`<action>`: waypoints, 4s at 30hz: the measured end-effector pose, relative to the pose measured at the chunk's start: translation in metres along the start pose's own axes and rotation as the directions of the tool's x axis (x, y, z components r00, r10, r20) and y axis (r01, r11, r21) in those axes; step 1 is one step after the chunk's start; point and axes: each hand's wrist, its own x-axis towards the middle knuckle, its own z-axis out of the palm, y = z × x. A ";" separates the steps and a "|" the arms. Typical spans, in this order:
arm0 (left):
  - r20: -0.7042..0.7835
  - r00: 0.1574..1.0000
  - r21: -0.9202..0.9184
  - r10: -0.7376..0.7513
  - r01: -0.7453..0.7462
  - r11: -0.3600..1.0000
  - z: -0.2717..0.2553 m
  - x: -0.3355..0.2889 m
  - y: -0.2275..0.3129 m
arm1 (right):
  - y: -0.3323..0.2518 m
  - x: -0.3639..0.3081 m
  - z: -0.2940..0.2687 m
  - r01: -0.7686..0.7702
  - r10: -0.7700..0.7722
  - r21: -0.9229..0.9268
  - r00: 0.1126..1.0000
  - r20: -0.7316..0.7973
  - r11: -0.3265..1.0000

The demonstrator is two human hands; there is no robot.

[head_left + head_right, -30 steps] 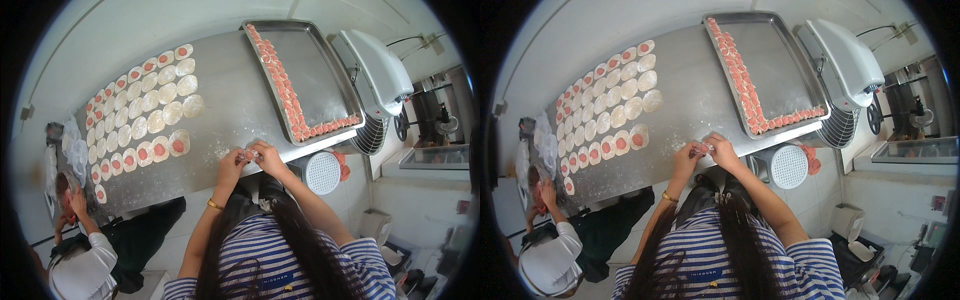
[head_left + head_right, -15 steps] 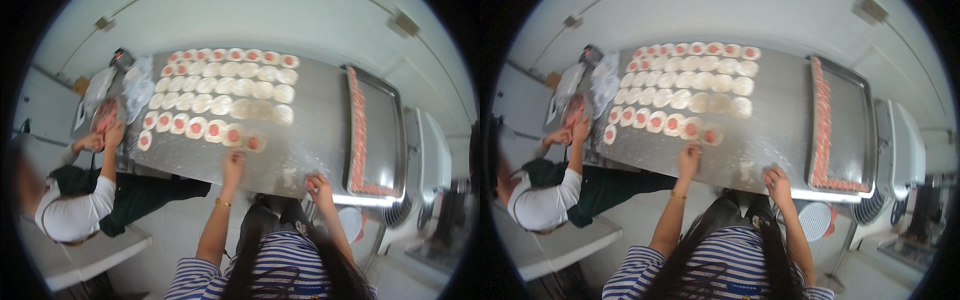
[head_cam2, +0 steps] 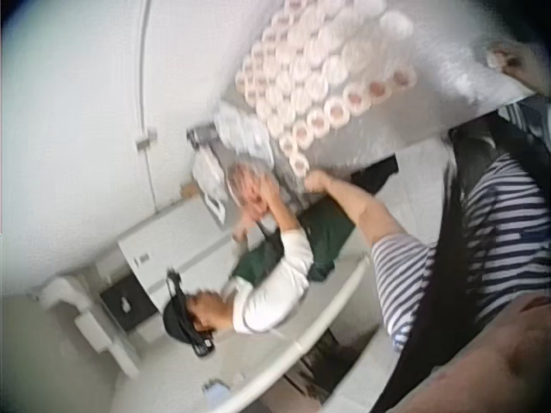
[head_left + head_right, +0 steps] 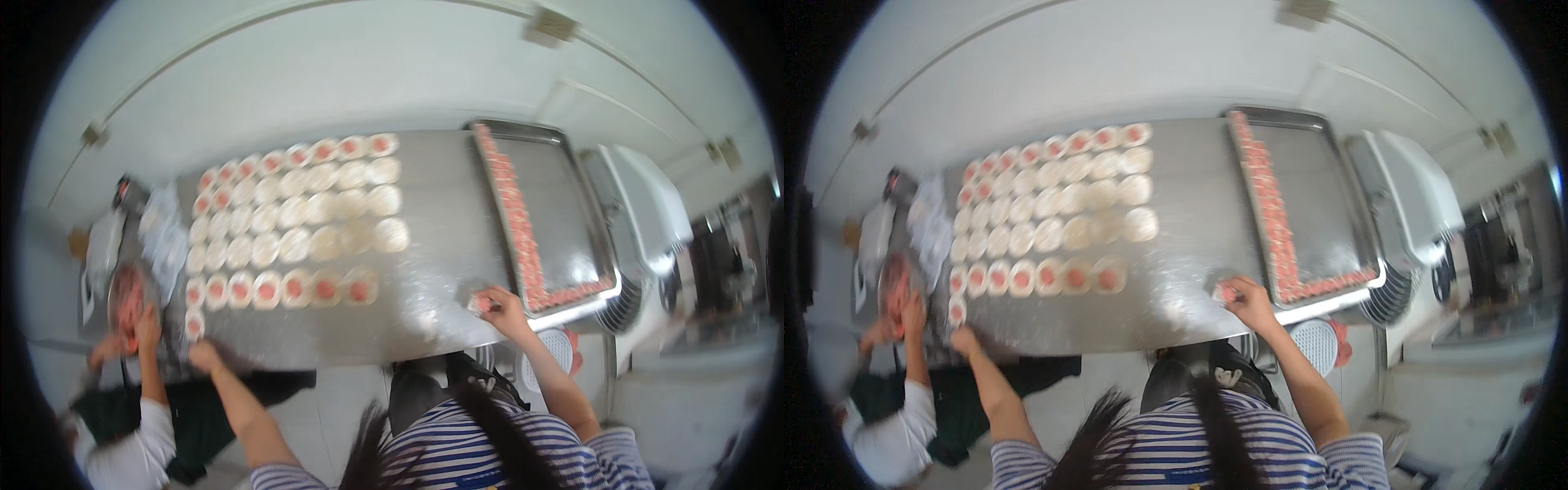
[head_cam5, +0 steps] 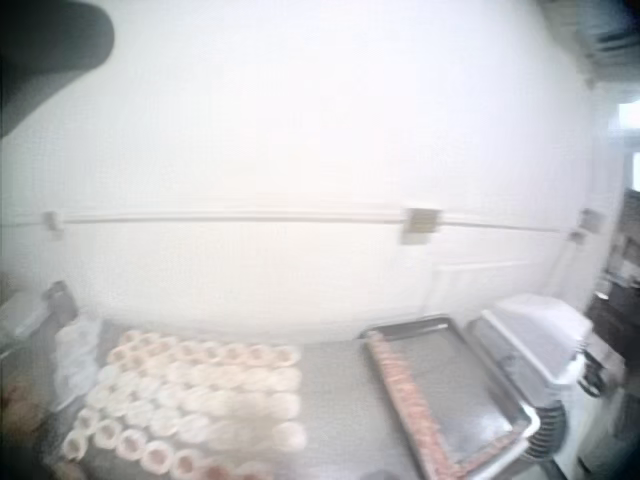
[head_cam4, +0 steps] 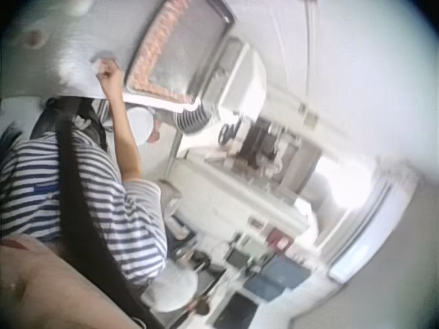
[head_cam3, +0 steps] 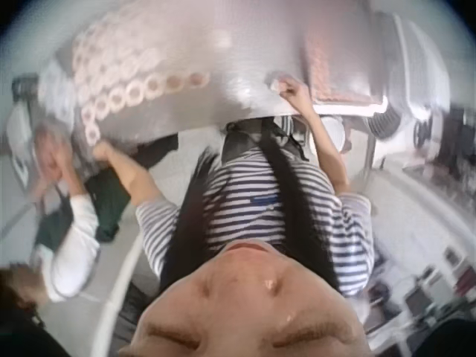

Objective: The person folds small round dough wrappers around pink filling to form dumplings and places them in neat rows on a metal tray. Another person works across the table, also preparing dumplings. The camera wearer repeatedly picks up a wrapper, folds it, and arranges the finished dumplings on the tray.

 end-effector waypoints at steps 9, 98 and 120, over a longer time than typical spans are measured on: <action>0.439 0.888 -0.897 -0.136 0.423 -0.129 0.011 -0.017 0.014 | 0.063 0.085 -0.134 -0.080 0.107 0.082 0.903 -0.416 0.993; 0.661 0.334 -0.314 0.672 0.936 -0.156 -0.213 -0.431 0.358 | 0.029 0.151 -0.039 -0.543 -0.059 0.687 0.762 0.644 0.483; 0.564 0.448 -0.826 0.694 0.328 0.459 -0.134 -0.456 0.299 | 0.084 0.041 0.052 -0.197 0.128 0.402 0.973 0.191 0.894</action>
